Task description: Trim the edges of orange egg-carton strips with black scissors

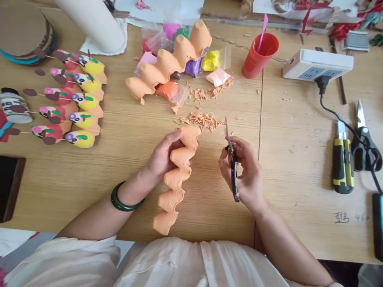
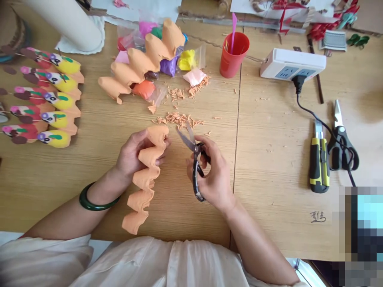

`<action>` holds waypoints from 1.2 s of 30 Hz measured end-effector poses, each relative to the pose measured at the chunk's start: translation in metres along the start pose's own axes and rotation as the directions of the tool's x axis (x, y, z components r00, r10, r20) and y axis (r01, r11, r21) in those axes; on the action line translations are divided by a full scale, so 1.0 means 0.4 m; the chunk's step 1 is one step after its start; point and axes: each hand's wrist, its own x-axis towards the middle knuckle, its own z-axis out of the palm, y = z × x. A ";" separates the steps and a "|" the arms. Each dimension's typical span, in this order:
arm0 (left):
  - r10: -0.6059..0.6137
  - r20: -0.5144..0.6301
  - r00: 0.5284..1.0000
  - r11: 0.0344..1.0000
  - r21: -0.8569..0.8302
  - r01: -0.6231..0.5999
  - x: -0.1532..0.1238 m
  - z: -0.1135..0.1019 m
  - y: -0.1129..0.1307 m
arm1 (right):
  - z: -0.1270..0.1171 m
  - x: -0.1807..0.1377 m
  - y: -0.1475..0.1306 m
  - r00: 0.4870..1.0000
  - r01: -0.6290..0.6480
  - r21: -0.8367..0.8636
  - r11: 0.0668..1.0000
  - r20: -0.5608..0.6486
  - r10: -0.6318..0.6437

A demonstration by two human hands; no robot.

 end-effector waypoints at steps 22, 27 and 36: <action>-0.005 0.090 0.996 0.991 -0.132 0.017 -0.020 0.014 -0.054 | 0.042 -0.008 0.022 0.886 0.400 -0.673 0.622 0.109 -0.452; -0.006 0.097 0.995 0.995 -0.103 0.016 -0.020 0.020 -0.057 | 0.040 -0.017 0.025 0.886 0.394 -0.716 0.576 0.130 -0.445; -0.100 0.080 0.992 0.989 -0.105 0.108 -0.024 0.022 -0.057 | 0.040 -0.022 0.024 0.903 0.346 -0.735 0.583 0.091 -0.421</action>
